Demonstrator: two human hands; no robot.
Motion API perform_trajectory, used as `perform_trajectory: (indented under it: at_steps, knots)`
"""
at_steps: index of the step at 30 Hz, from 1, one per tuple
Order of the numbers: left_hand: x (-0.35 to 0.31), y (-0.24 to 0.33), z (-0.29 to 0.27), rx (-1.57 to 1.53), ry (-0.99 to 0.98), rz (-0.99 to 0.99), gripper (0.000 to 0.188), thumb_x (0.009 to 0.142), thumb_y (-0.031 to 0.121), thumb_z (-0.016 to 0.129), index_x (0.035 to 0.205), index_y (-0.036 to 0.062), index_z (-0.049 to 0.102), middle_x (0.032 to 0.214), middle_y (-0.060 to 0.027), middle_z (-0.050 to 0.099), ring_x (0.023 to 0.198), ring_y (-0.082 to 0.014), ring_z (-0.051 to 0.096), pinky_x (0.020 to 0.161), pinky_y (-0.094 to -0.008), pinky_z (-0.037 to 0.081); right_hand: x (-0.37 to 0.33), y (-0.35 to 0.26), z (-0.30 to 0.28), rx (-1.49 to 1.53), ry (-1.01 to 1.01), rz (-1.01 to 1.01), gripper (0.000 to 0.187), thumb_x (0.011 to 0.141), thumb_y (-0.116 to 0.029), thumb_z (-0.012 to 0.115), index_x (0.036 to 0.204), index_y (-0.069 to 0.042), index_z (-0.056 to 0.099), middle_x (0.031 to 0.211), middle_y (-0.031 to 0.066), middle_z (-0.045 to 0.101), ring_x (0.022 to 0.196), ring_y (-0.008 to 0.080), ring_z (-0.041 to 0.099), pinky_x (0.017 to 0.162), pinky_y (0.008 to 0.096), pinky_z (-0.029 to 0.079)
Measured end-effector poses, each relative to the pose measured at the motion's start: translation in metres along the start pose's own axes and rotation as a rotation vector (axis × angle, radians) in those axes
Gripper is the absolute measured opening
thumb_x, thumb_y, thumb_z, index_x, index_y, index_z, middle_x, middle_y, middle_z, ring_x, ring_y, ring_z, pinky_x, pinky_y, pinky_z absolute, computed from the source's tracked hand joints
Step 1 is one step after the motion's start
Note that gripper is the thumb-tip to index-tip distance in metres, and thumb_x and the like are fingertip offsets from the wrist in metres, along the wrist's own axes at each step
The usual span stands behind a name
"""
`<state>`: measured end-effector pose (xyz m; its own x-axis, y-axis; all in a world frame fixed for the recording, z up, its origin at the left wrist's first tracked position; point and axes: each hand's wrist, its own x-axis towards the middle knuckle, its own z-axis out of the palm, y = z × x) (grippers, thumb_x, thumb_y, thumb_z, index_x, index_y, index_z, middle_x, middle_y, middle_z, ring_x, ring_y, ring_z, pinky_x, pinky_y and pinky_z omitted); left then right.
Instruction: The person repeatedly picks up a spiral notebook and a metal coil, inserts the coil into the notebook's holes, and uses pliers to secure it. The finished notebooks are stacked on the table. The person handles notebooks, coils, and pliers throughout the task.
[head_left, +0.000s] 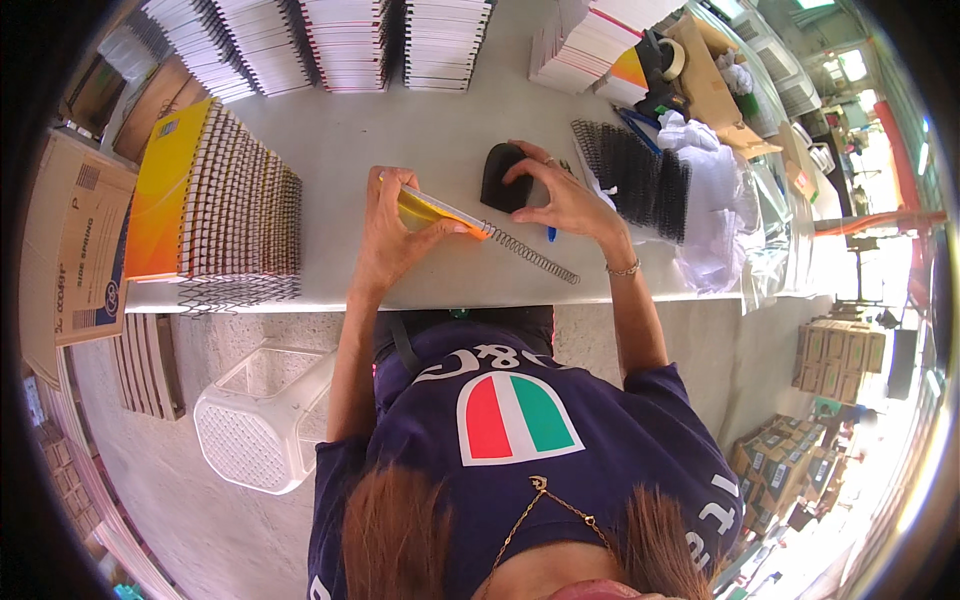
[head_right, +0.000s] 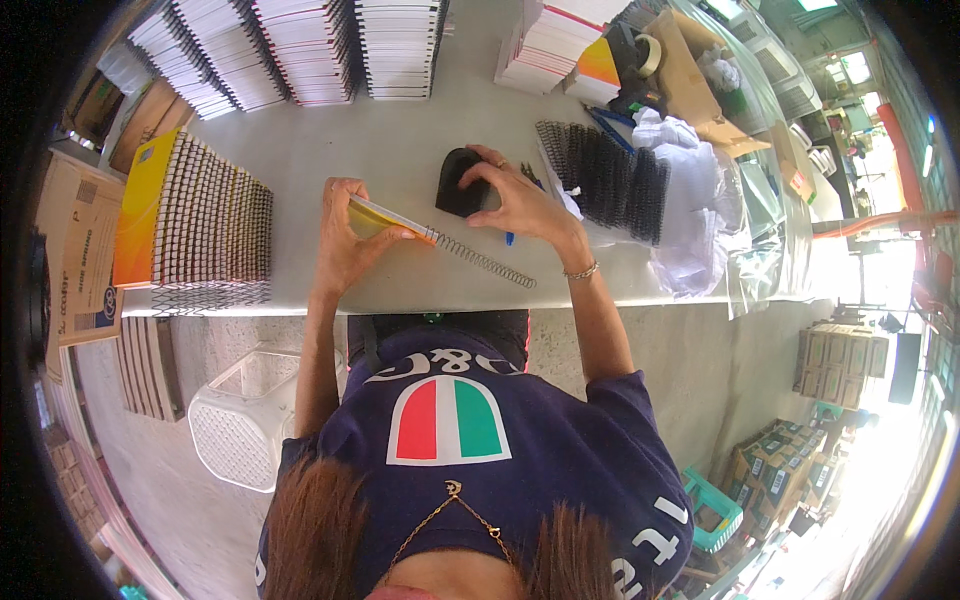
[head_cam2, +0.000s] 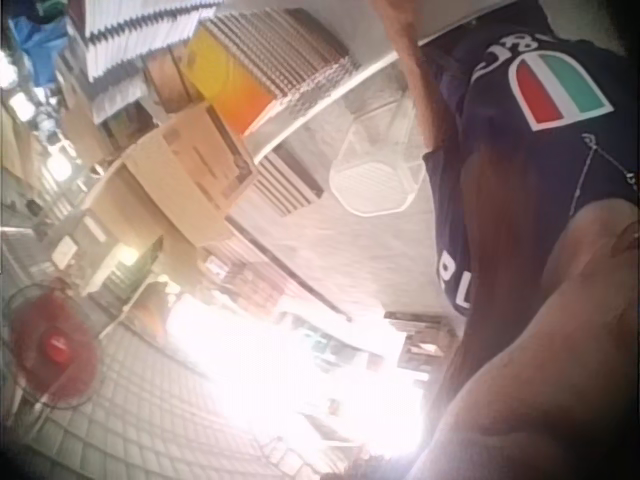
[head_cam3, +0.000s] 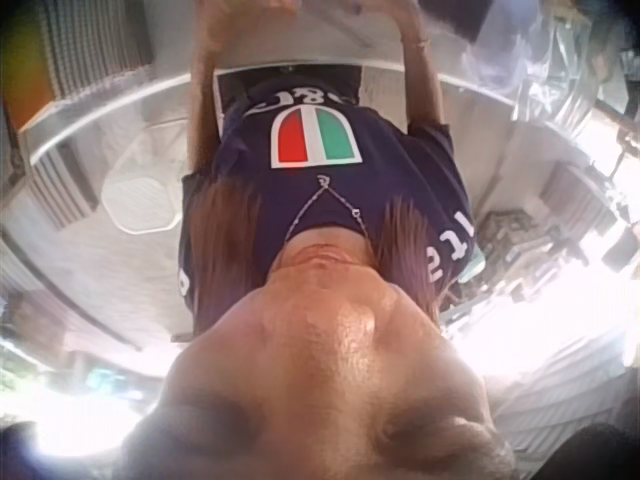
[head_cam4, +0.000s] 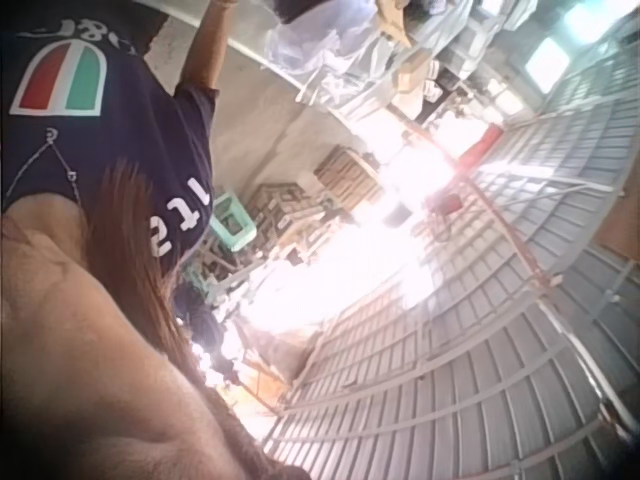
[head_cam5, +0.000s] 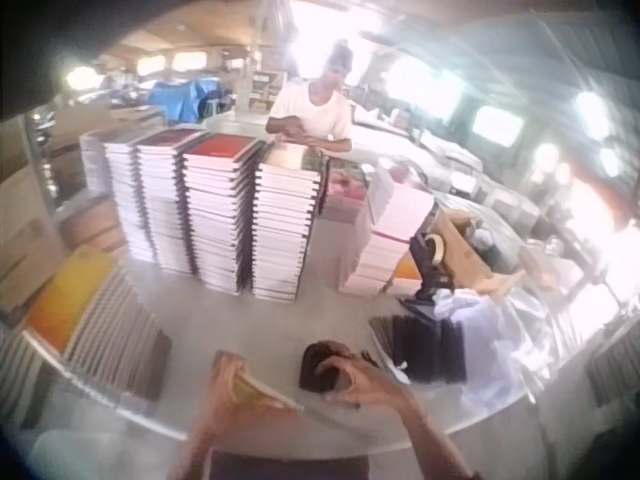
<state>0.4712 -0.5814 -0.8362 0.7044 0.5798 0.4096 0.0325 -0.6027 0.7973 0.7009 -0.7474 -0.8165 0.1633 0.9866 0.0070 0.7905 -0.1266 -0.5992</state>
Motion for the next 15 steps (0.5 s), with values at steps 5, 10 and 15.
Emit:
perform_trajectory:
  at_steps: [5, 10, 15]
  knots:
    - [0.002, -0.004, -0.002, -0.076, -0.017, -0.029, 0.069, 0.061, 0.029, 0.094, 0.107, 0.0063, 0.048, 0.105, -0.0103, 0.046, 0.098, -0.0285, 0.049, 0.084, -0.0395, 0.045, -0.01, 0.016, 0.004, 1.03, -0.21, -0.055, 0.059, 0.085, -0.043, 0.076, 0.129, -0.007, 0.059, 0.141, 0.0137, 0.049, 0.12, 0.0211, 0.053, 0.096, 0.0365, 0.046]
    - [-0.001, -0.006, 0.0, -0.035, 0.0, 0.009, 0.069, 0.059, 0.029, 0.095, 0.105, 0.0068, 0.048, 0.104, -0.0097, 0.046, 0.097, -0.0275, 0.048, 0.084, -0.0386, 0.045, -0.016, -0.033, -0.01, 0.67, -0.208, 0.274, 0.045, 0.09, -0.04, 0.072, 0.117, -0.005, 0.069, 0.108, 0.0051, 0.067, 0.088, 0.0124, 0.06, 0.07, 0.0243, 0.049]
    - [0.002, -0.009, 0.001, -0.034, -0.003, 0.008, 0.071, 0.058, 0.027, 0.096, 0.106, 0.0071, 0.047, 0.104, -0.0094, 0.046, 0.097, -0.0276, 0.048, 0.085, -0.0385, 0.045, -0.024, -0.051, -0.005, 0.547, -0.092, 0.108, 0.04, 0.091, -0.035, 0.072, 0.114, -0.003, 0.069, 0.111, 0.0073, 0.066, 0.1, 0.0164, 0.061, 0.093, 0.032, 0.046]
